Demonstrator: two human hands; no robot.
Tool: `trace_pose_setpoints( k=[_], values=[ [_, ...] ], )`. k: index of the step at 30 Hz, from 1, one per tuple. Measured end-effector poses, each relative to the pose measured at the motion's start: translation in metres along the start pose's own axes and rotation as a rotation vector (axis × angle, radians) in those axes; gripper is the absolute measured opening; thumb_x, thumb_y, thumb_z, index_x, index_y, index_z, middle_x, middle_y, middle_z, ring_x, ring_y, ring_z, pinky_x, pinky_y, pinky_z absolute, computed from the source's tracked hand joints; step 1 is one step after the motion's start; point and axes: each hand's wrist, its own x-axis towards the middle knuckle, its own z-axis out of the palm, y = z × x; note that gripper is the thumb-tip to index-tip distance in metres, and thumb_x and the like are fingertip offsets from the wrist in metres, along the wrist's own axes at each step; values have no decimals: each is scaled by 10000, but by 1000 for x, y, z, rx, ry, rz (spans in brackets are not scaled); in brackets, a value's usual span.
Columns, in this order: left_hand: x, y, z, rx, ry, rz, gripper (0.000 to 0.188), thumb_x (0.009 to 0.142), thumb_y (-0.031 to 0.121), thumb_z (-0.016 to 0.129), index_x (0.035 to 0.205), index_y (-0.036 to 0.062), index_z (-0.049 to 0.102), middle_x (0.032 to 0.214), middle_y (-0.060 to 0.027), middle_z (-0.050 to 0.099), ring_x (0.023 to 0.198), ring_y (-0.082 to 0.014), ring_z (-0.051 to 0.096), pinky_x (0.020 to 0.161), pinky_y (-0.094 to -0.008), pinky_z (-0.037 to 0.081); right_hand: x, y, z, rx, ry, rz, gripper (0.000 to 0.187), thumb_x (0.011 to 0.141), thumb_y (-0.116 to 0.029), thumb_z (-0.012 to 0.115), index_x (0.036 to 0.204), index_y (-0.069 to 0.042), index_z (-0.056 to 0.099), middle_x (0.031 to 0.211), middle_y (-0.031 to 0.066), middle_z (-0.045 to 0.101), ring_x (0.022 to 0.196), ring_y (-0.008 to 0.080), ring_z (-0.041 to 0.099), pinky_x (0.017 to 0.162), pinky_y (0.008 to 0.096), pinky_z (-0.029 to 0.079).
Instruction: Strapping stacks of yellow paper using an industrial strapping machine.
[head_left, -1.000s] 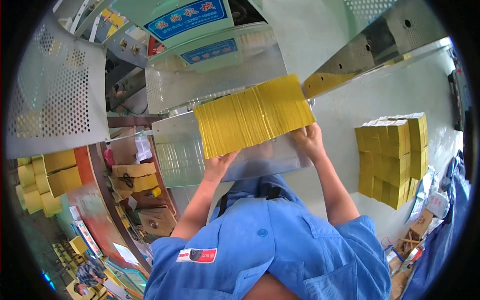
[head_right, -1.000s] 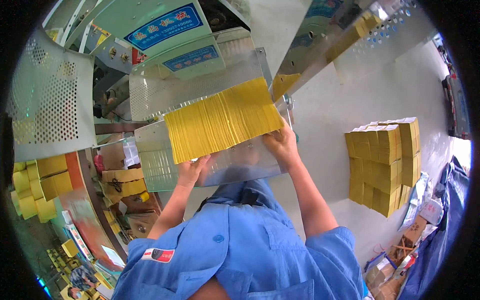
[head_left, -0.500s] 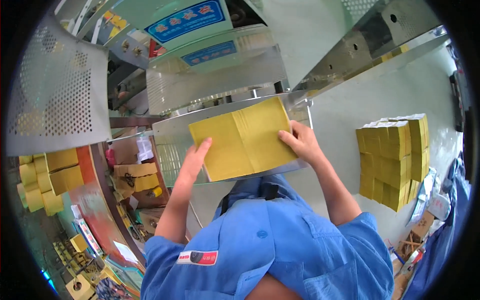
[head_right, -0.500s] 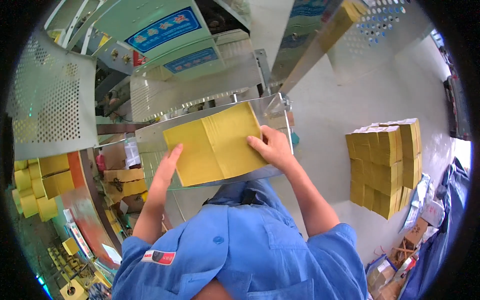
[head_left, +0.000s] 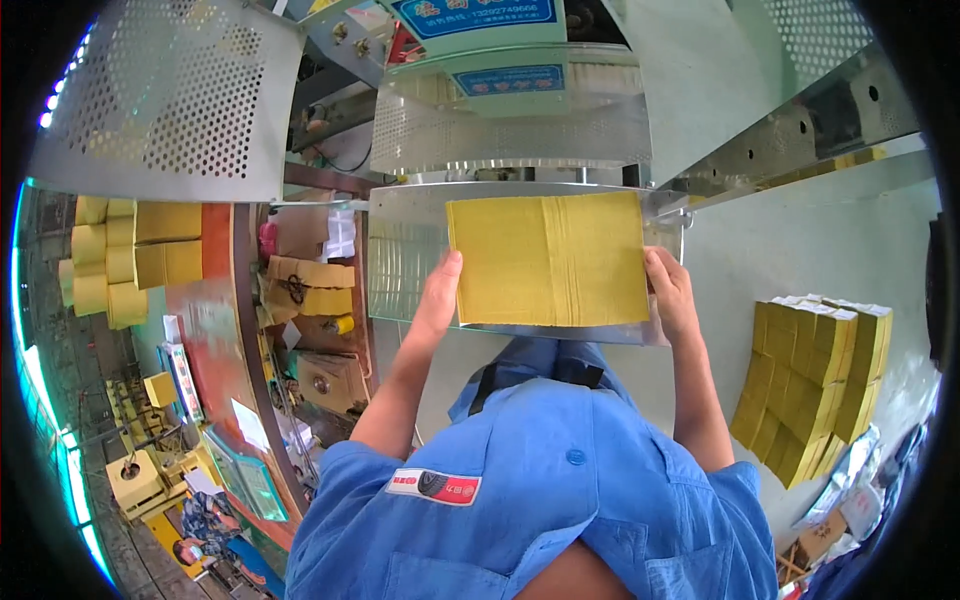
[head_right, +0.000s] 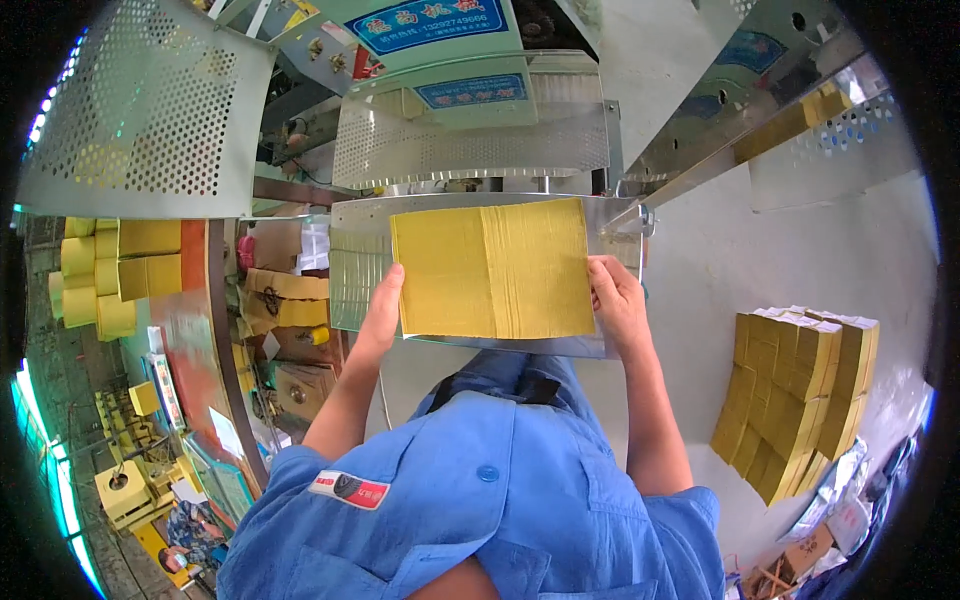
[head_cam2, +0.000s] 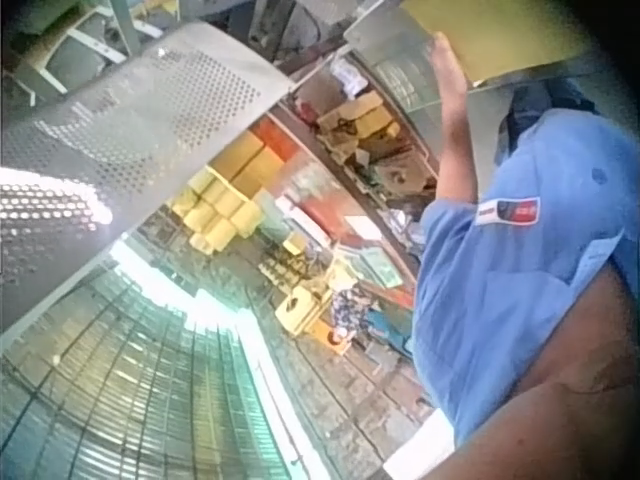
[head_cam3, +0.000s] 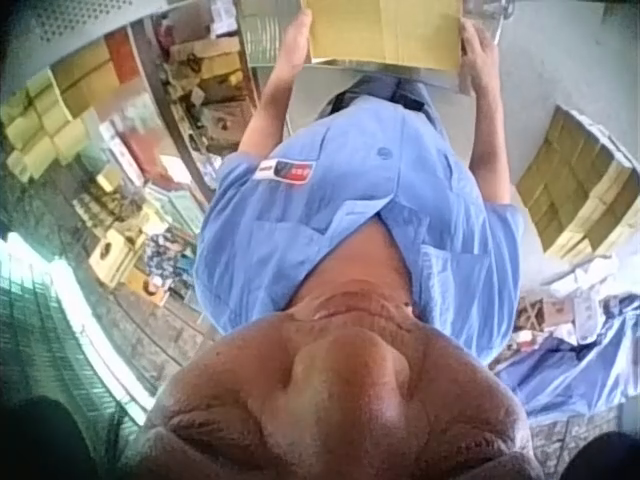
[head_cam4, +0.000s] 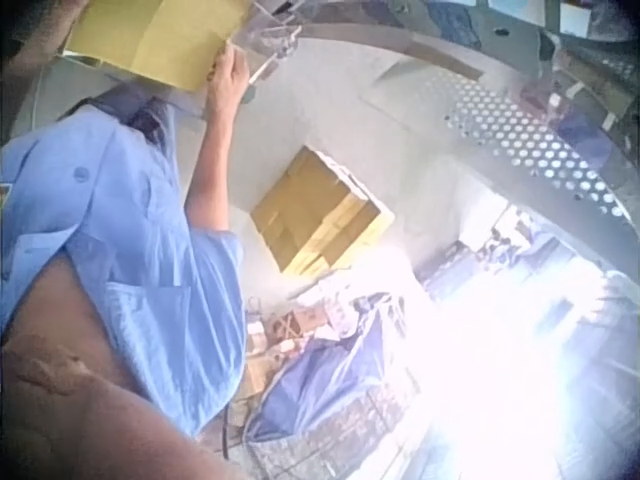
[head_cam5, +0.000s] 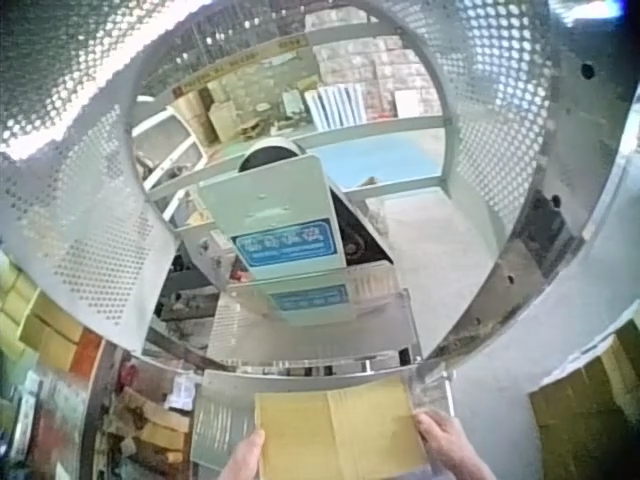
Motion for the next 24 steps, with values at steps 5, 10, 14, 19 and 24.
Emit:
trace_pose_setpoints(
  k=[5, 10, 14, 19, 24],
  values=[
    [-4, -8, 5, -4, 127, 21, 585, 1055, 408, 350, 1365, -76, 457, 1398, -159, 499, 1308, -234, 439, 1104, -328, 311, 0, 0, 3, -30, -13, -3, 345, 997, -339, 550, 1040, -14, 658, 773, -34, 564, 668, 41, 479, 605, 202, 416],
    [3, -15, 8, -99, 181, 30, 593, 1053, 442, 335, 1347, -53, 479, 1329, -127, 534, 1222, -197, 489, 1033, -316, 368, 1, -1, 2, -37, -35, -22, 334, 996, -324, 547, 1059, -12, 648, 790, -34, 567, 671, 40, 480, 611, 202, 419],
    [12, -25, 2, -150, 179, 36, 587, 1046, 472, 335, 1332, -14, 502, 1254, -92, 580, 1130, -162, 555, 951, -307, 446, 0, -4, 1, -46, -44, -5, 323, 998, -315, 545, 1071, -16, 642, 798, -37, 568, 675, 39, 483, 616, 202, 421],
    [20, -42, 1, -226, 218, 82, 566, 1043, 462, 343, 1312, -5, 516, 1230, -93, 593, 1111, -171, 573, 941, -312, 461, 1, -3, 2, -13, -66, -11, 317, 996, -310, 547, 1073, -17, 640, 809, -37, 570, 683, 37, 489, 623, 202, 426],
    [9, -10, -2, -337, 139, 23, 533, 1035, 441, 366, 1280, 0, 536, 1168, -93, 609, 1059, -173, 596, 926, -316, 470, 0, 1, -2, -31, -40, 8, 312, 993, -305, 547, 1076, -18, 637, 815, -28, 581, 688, 44, 506, 619, 206, 439]
  ],
)
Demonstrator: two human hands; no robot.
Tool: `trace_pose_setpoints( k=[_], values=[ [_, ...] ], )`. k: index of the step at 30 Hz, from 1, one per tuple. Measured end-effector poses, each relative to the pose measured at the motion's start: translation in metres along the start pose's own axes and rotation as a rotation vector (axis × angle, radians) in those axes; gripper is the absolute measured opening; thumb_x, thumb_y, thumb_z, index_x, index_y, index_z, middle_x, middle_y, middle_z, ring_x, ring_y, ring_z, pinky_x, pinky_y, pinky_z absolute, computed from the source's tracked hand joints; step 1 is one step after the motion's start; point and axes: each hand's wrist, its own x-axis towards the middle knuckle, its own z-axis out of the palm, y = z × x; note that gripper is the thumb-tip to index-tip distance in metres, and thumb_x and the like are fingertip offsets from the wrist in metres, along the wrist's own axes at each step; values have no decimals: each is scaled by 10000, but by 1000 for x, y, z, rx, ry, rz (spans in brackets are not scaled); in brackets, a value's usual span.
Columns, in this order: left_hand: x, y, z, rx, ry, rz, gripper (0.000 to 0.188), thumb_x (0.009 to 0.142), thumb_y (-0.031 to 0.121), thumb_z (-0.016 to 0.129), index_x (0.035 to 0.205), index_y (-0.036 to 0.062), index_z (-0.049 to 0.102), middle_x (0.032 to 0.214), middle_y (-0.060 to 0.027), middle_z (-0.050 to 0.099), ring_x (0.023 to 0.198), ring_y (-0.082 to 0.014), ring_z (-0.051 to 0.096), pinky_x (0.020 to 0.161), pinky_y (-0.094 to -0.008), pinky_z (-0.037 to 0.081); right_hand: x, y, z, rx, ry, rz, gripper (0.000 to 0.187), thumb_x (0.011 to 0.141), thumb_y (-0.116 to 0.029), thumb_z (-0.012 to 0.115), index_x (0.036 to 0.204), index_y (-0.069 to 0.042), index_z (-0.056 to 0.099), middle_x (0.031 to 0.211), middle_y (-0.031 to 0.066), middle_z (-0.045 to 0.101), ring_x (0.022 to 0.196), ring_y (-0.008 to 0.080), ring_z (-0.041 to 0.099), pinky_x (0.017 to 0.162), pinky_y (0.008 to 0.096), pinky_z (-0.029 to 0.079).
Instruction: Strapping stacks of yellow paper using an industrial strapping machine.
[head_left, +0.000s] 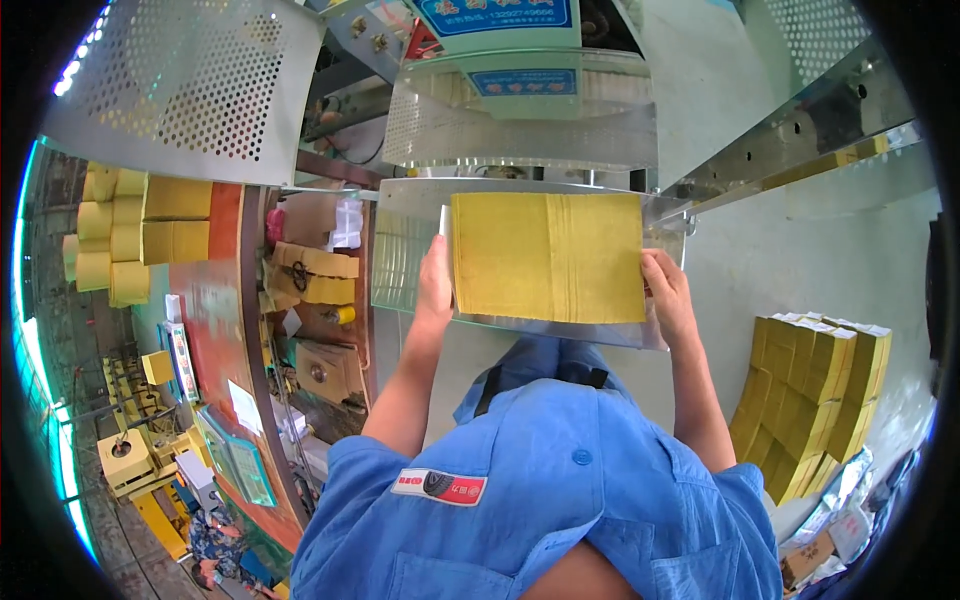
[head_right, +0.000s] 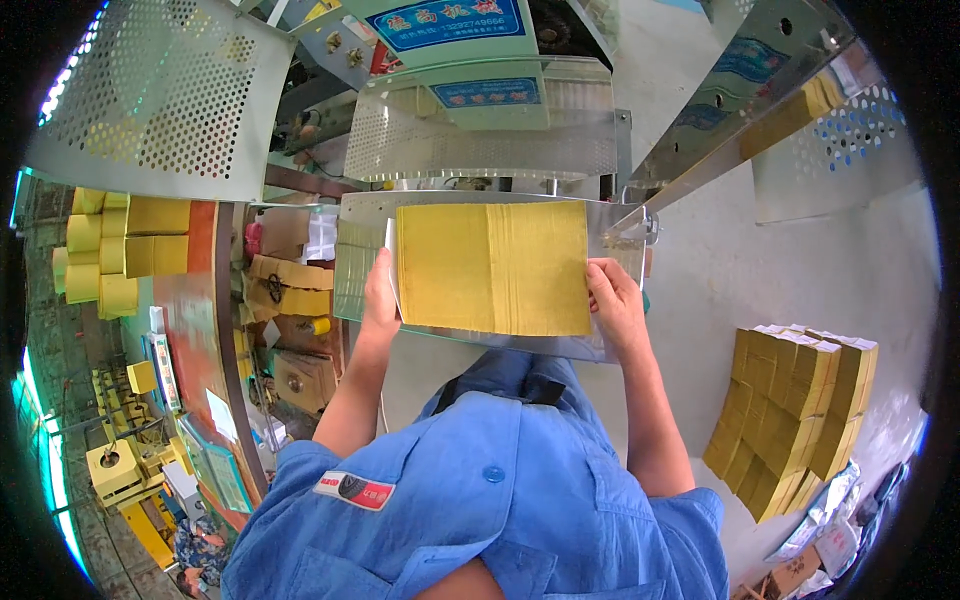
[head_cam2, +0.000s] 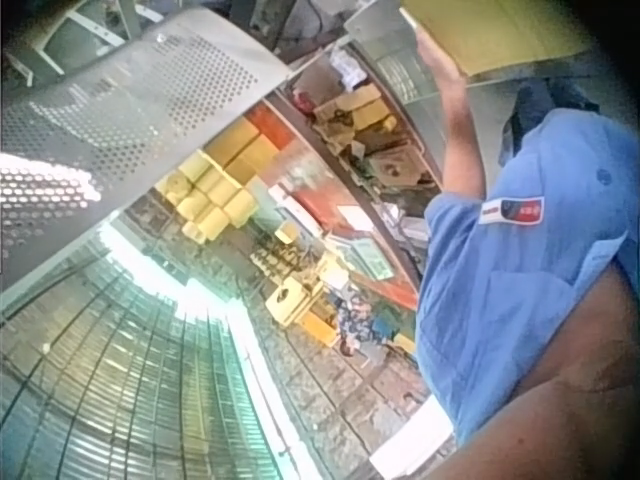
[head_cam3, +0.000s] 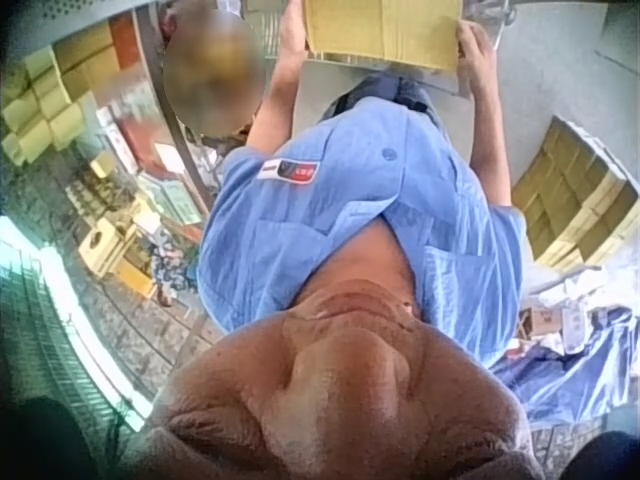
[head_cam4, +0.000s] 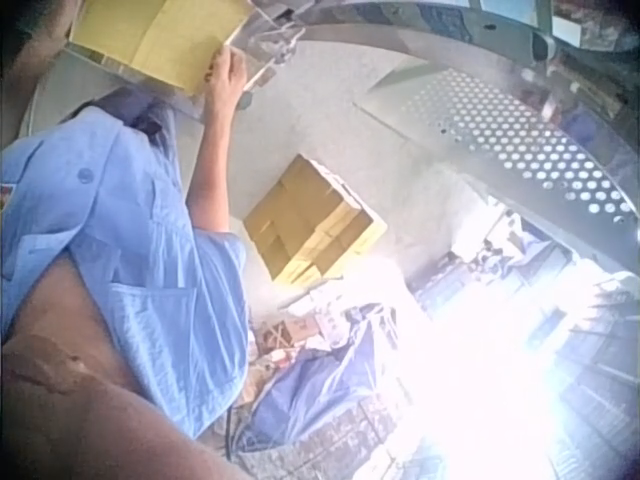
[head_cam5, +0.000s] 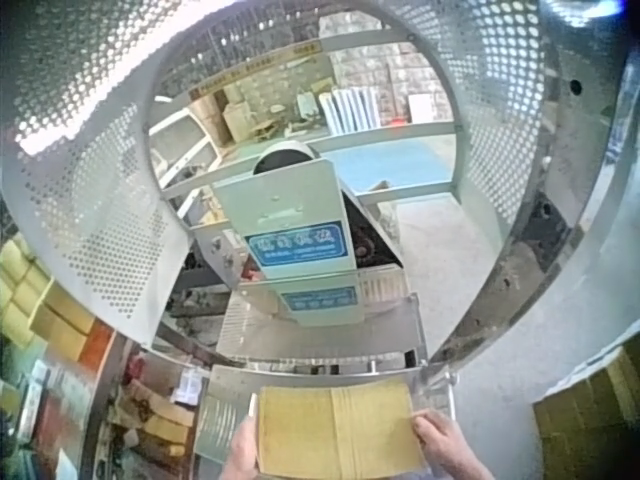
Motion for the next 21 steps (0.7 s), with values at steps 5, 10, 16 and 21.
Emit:
trace_pose_setpoints(
  k=[5, 10, 16, 21],
  values=[
    [0, 10, 17, 207, 395, 177, 473, 1040, 340, 382, 981, -69, 612, 900, -104, 635, 831, -187, 560, 774, -338, 465, 1, -2, 3, -3, -20, -5, 303, 994, -292, 542, 1071, -14, 637, 807, -25, 576, 682, 48, 505, 616, 208, 440],
    [2, 34, 15, 771, 345, 187, 438, 1035, 317, 397, 996, -62, 614, 866, -177, 642, 805, -254, 585, 781, -366, 467, 1, -3, 3, -12, -23, -11, 295, 998, -279, 536, 1061, -8, 635, 801, -24, 571, 684, 49, 502, 620, 210, 435],
    [1, 39, 27, 771, 273, 193, 434, 1034, 306, 398, 1138, -59, 610, 1011, -230, 664, 939, -313, 625, 862, -373, 466, -2, -7, 3, 9, -19, 3, 290, 999, -275, 534, 1065, -10, 632, 807, -26, 573, 694, 50, 499, 620, 210, 426],
    [7, 21, 16, 494, 136, 108, 475, 1040, 351, 395, 1210, -45, 593, 1148, -130, 647, 1054, -224, 593, 950, -320, 430, -3, -11, 4, -6, -19, 4, 279, 994, -263, 536, 1064, -11, 635, 813, -28, 577, 701, 44, 501, 625, 203, 420]
  ],
)
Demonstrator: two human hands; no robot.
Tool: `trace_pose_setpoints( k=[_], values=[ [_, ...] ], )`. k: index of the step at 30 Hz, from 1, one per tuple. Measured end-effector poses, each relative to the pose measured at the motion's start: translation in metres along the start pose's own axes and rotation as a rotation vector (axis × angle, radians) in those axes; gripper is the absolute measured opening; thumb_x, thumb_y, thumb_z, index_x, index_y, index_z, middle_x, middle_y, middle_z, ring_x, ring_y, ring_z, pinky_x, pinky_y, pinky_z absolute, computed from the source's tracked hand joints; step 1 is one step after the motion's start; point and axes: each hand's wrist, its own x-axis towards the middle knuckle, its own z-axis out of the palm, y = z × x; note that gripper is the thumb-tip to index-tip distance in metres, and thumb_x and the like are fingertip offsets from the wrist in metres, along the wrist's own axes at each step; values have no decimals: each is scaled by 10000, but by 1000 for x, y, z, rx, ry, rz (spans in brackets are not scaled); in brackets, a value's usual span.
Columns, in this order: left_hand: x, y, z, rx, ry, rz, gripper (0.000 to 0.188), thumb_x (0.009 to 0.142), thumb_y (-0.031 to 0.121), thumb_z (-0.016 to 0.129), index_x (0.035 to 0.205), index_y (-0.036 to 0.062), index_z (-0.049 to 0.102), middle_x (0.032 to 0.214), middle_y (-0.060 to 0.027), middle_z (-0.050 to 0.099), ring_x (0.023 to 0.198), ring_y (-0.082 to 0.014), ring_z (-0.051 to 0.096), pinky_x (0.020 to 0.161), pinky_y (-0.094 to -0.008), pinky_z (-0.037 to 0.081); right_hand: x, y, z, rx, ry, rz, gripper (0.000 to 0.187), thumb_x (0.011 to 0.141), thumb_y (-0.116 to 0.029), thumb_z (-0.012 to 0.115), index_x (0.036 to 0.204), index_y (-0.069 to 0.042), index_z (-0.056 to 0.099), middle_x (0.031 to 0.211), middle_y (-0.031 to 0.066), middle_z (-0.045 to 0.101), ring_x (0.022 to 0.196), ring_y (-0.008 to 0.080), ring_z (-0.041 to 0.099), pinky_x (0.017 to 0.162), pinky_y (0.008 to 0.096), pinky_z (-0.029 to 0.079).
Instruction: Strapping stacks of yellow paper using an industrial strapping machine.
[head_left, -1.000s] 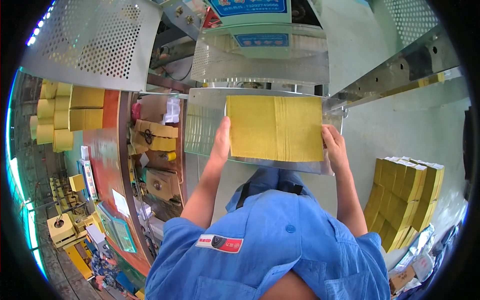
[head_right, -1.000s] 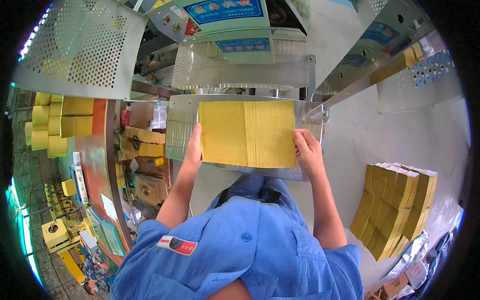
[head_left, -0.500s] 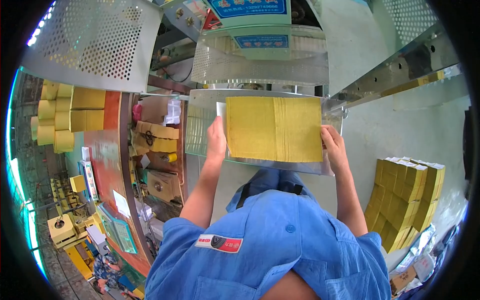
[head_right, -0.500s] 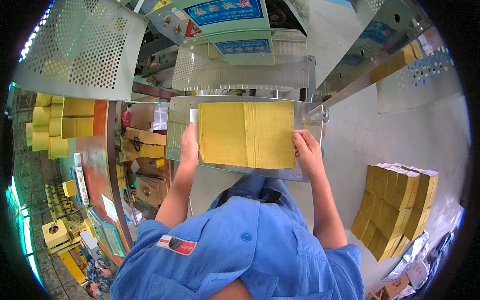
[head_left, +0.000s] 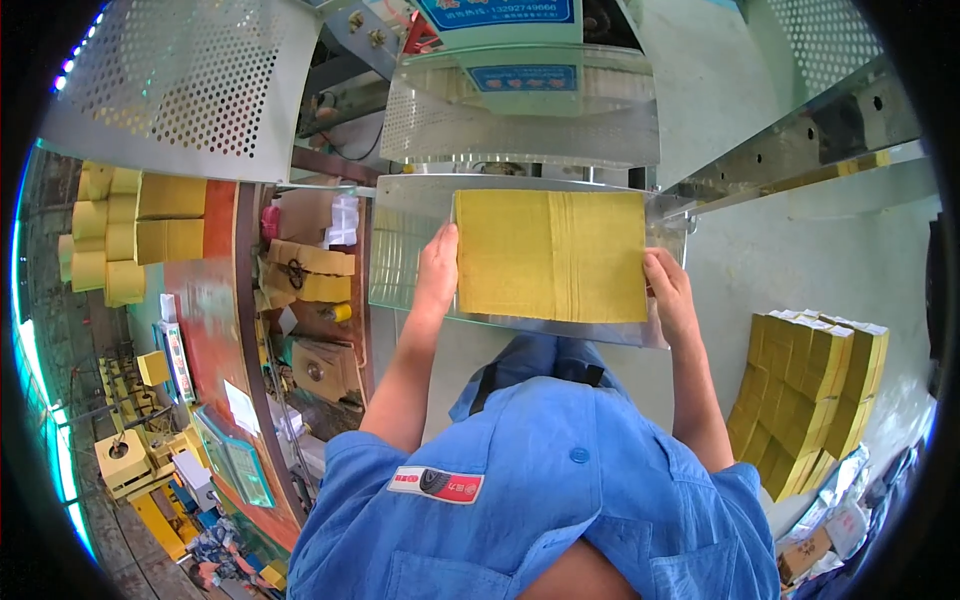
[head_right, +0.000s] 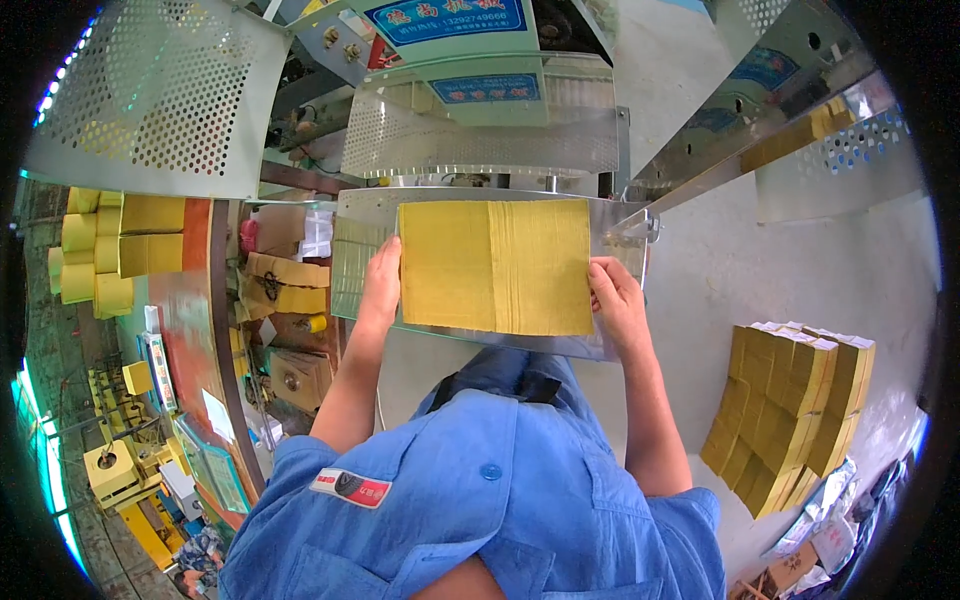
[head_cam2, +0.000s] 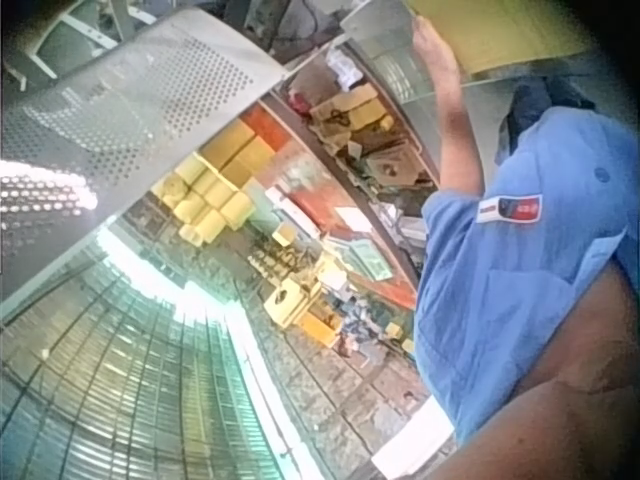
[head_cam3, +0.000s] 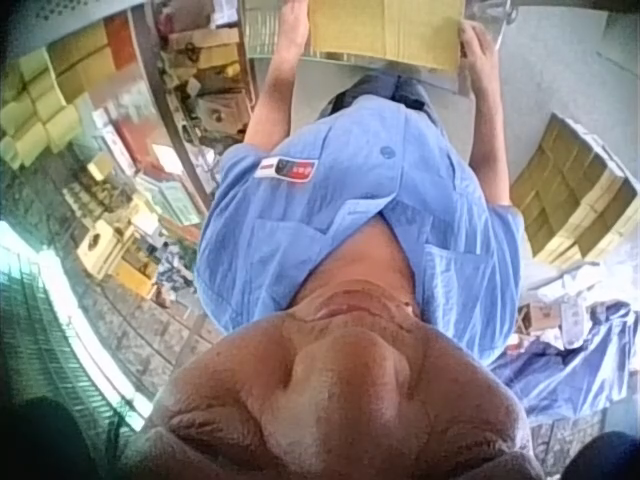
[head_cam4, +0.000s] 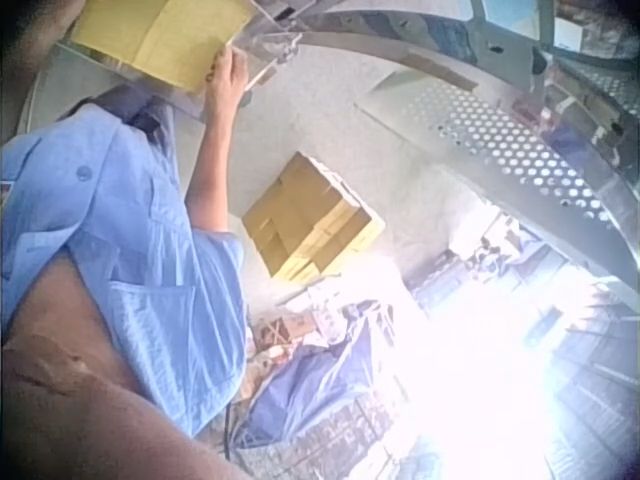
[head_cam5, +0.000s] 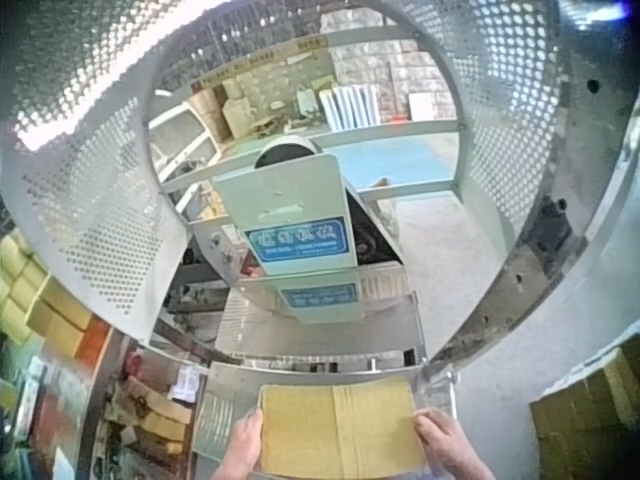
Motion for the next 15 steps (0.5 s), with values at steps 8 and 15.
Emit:
trace_pose_setpoints(
  k=[8, 15],
  values=[
    [-9, 6, 6, -775, -147, -261, 516, 1044, 426, 380, 1299, 9, 547, 1207, -80, 616, 1080, -173, 592, 927, -316, 473, 5, 16, -4, -56, 42, 1, 285, 973, -271, 555, 1064, -19, 652, 977, 24, 629, 898, 110, 557, 814, 267, 443],
    [-6, -23, 6, -745, -196, -196, 462, 1036, 397, 424, 1303, 39, 541, 1197, -62, 608, 1086, -167, 585, 920, -316, 473, 9, 22, -3, 143, -27, -65, 322, 944, -237, 566, 1157, -1, 613, 1327, 130, 547, 1308, 219, 436, 1065, 348, 341]
  ],
)
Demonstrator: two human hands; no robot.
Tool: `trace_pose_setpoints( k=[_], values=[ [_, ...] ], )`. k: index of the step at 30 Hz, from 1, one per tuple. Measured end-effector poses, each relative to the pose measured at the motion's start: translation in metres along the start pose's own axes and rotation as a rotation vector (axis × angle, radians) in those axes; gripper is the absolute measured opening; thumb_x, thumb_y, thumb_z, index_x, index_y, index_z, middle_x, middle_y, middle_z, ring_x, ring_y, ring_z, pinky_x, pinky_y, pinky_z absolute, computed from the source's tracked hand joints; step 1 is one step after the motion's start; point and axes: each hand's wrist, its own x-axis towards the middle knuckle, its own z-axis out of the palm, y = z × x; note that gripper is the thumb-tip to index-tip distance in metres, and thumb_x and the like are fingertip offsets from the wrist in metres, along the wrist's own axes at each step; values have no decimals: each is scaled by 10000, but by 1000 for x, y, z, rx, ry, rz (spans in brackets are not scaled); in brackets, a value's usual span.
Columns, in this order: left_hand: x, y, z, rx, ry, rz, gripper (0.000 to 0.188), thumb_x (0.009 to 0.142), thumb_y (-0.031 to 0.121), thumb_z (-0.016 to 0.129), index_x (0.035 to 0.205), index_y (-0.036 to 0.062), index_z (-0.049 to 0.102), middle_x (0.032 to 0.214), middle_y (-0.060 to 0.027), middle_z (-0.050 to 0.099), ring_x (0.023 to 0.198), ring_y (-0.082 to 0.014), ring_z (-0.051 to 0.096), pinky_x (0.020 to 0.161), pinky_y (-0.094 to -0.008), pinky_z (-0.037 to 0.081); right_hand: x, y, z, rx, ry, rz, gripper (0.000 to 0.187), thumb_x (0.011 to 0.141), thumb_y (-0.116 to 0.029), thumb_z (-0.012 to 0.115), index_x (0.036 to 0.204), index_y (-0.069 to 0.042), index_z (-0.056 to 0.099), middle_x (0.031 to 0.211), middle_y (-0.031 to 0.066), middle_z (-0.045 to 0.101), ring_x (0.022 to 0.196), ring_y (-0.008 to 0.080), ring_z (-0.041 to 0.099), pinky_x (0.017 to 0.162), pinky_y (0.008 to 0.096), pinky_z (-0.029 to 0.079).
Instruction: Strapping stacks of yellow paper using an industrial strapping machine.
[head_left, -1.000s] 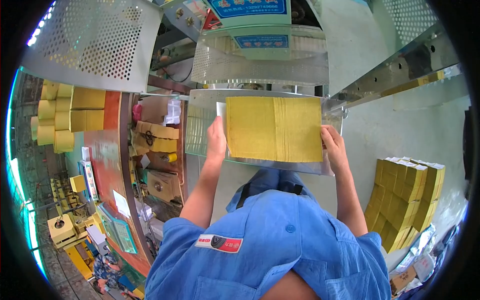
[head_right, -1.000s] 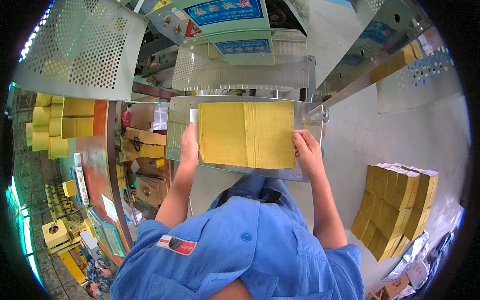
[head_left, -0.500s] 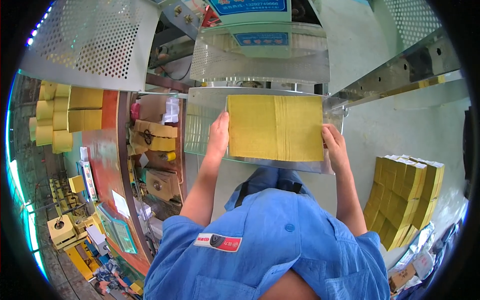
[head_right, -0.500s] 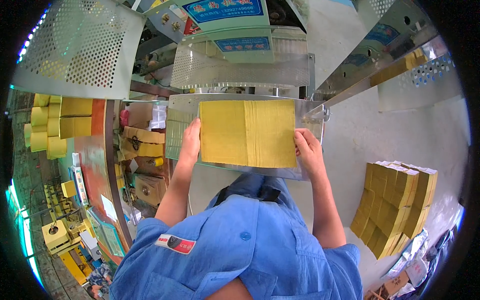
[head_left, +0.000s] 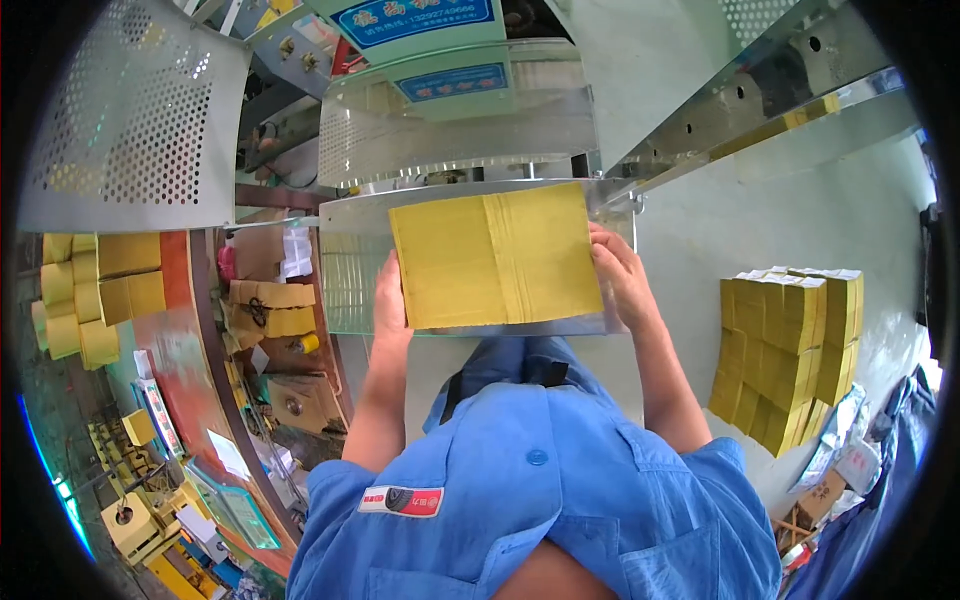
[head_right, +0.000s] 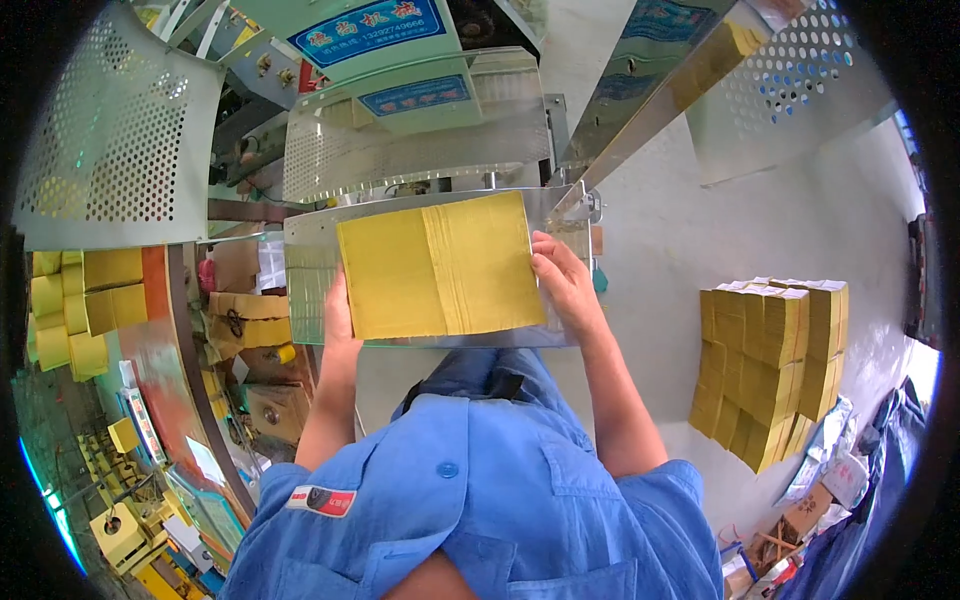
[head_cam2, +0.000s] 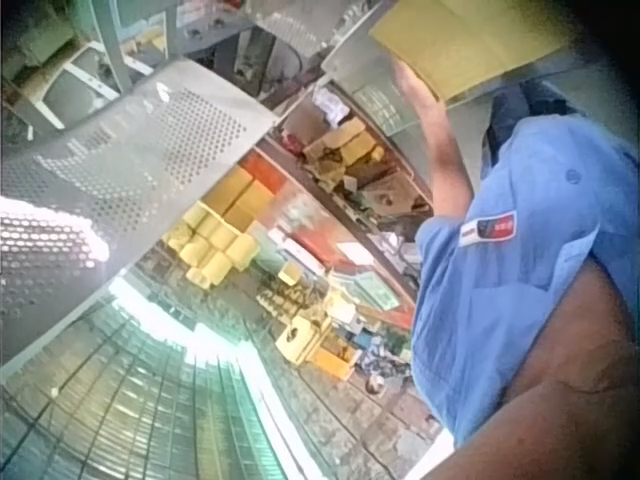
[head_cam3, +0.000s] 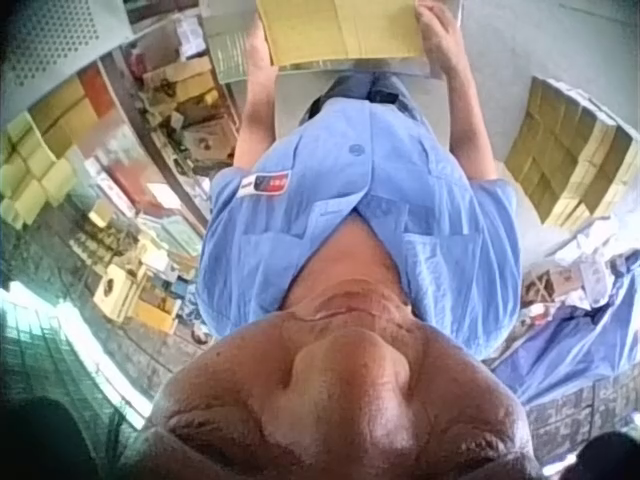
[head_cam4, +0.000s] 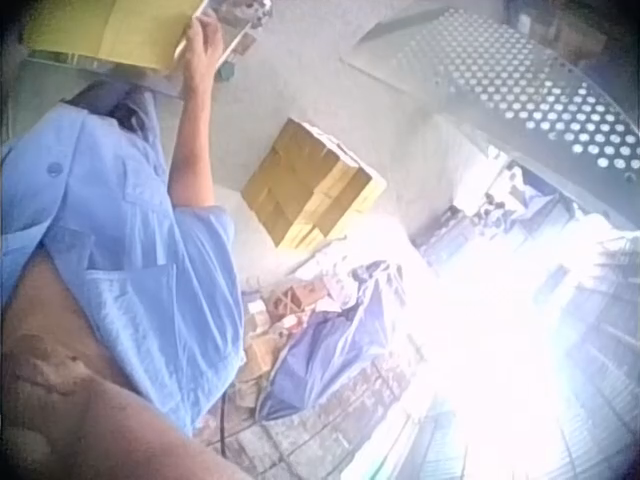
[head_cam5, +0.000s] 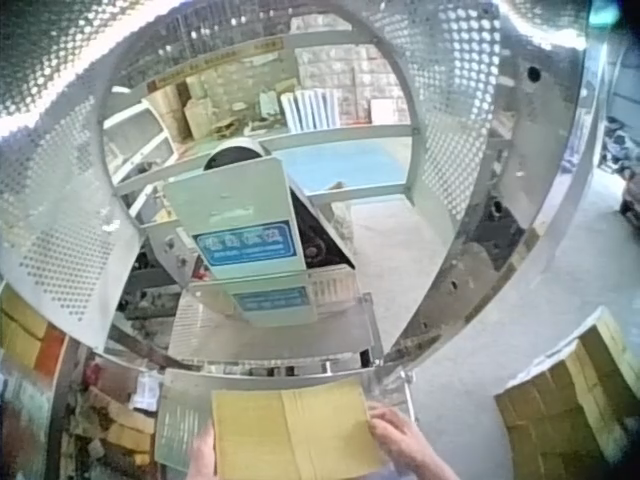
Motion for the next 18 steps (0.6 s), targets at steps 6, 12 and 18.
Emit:
trace_pose_setpoints(
  k=[6, 12, 18],
  values=[
    [-5, -10, 23, -198, 63, -36, 503, 1034, 449, 398, 1316, 54, 529, 1218, -59, 604, 1116, -204, 579, 945, -354, 470, -9, -3, 31, 232, -24, -55, 569, 983, -313, 465, 1455, -9, 373, 1480, 134, 413, 1404, 235, 329, 1145, 362, 245],
    [11, -6, 33, -193, -53, -21, 574, 1032, 486, 379, 1391, 48, 465, 1330, -66, 549, 1205, -193, 528, 1020, -338, 420, -4, -1, 56, 262, 31, -157, 693, 1007, -473, 374, 1497, 10, 293, 1538, 130, 325, 1437, 242, 259, 1176, 370, 176],
    [65, 25, 50, -124, -183, 67, 603, 1021, 509, 392, 1408, 50, 448, 1365, -57, 520, 1241, -182, 495, 1034, -323, 396, 46, -14, 43, 175, 36, -252, 698, 983, -499, 403, 1488, -23, 339, 1461, 105, 368, 1376, 236, 313, 1150, 365, 204]
  ],
)
